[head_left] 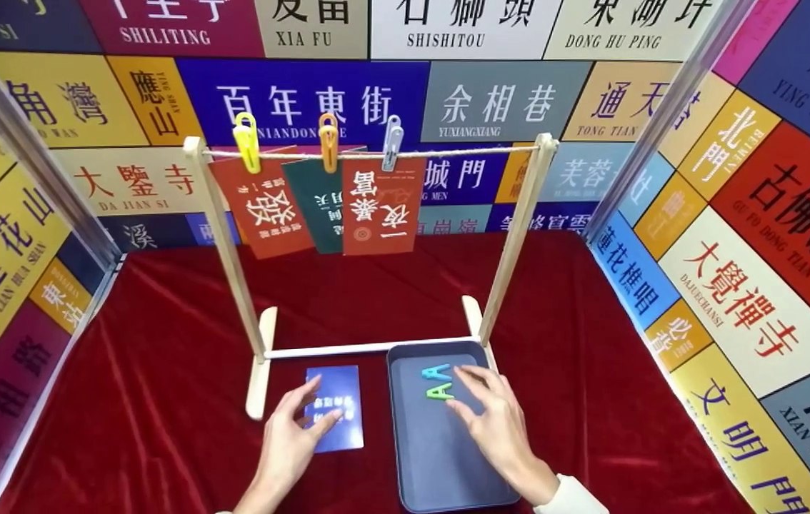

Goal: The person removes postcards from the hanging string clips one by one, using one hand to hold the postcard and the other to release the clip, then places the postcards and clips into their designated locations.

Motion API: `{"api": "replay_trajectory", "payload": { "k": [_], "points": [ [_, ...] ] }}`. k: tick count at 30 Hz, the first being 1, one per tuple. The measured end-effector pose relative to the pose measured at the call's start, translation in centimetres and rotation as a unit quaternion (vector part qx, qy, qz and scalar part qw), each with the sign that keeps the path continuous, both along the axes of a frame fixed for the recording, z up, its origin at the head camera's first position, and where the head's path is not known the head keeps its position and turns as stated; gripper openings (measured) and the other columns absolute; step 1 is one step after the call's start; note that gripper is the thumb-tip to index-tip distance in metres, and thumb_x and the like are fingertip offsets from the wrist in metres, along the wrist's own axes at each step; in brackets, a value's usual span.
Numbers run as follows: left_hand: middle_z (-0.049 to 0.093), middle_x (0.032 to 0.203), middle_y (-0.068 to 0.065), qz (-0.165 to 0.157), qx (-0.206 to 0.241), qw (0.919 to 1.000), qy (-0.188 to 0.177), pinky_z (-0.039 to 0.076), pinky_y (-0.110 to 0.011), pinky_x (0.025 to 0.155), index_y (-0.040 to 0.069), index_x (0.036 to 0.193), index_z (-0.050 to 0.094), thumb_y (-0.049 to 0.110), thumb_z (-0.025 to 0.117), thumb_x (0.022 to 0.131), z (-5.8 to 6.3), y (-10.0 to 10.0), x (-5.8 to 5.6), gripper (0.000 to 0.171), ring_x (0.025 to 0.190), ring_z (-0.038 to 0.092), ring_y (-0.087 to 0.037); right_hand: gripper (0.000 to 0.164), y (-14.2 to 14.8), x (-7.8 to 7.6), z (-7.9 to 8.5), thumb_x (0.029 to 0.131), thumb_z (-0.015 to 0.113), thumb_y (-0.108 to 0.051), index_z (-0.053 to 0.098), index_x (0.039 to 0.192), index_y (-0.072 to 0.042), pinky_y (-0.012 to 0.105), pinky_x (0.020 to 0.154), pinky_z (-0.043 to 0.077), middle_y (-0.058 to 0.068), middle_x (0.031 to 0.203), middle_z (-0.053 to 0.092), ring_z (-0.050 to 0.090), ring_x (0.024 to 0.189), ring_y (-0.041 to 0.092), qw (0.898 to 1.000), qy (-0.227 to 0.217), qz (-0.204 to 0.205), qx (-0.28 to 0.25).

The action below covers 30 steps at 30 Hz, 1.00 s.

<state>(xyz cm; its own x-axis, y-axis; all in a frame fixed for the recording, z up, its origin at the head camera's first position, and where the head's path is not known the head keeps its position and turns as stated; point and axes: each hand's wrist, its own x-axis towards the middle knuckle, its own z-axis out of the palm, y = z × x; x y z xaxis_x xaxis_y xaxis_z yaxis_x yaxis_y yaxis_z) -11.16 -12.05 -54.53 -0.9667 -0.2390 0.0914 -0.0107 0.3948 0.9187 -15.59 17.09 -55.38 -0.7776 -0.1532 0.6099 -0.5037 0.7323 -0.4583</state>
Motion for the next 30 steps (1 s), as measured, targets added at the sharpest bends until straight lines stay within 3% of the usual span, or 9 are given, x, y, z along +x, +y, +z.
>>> {"api": "replay_trajectory", "payload": {
  "k": [6,14,23,30],
  "points": [
    [0.063,0.129,-0.018,-0.015,-0.013,0.9998,-0.002,0.059,-0.045,0.098,0.006,0.137,0.059,0.015,0.084,0.081,0.9,0.1,0.2,0.062,0.120,0.062,-0.036,0.058,0.4,0.3,0.8,0.062,0.093,-0.008,0.074,0.117,-0.005,0.033,0.082,0.055,0.010,0.118,0.071,0.064,0.101,0.023,1.000,0.026,0.003,-0.003],
    [0.061,0.130,-0.017,-0.023,-0.006,0.9996,0.016,0.058,-0.049,0.100,0.010,0.139,0.059,0.015,0.084,0.081,1.7,0.0,0.1,0.064,0.122,0.061,-0.035,0.060,0.7,0.2,1.6,0.061,0.093,-0.003,0.074,0.118,-0.004,0.022,0.080,0.051,0.009,0.118,0.071,0.063,0.098,0.021,0.999,0.037,0.015,-0.017],
    [0.061,0.130,-0.016,-0.036,-0.005,0.9991,0.024,0.061,-0.047,0.096,0.010,0.141,0.056,0.011,0.084,0.080,2.4,-0.4,-0.3,0.068,0.119,0.061,-0.036,0.057,0.8,0.0,2.4,0.065,0.092,-0.004,0.073,0.118,-0.002,0.020,0.083,0.052,0.011,0.117,0.071,0.064,0.099,0.023,0.998,0.045,0.026,-0.038],
    [0.060,0.132,-0.016,-0.043,-0.005,0.9984,0.035,0.063,-0.038,0.089,0.009,0.143,0.053,0.013,0.084,0.081,3.0,-0.5,-0.6,0.070,0.117,0.063,-0.034,0.057,1.1,0.0,3.7,0.064,0.091,-0.003,0.073,0.118,-0.002,0.018,0.086,0.050,0.013,0.116,0.071,0.065,0.099,0.026,0.997,0.053,0.032,-0.055]
  ]
}}
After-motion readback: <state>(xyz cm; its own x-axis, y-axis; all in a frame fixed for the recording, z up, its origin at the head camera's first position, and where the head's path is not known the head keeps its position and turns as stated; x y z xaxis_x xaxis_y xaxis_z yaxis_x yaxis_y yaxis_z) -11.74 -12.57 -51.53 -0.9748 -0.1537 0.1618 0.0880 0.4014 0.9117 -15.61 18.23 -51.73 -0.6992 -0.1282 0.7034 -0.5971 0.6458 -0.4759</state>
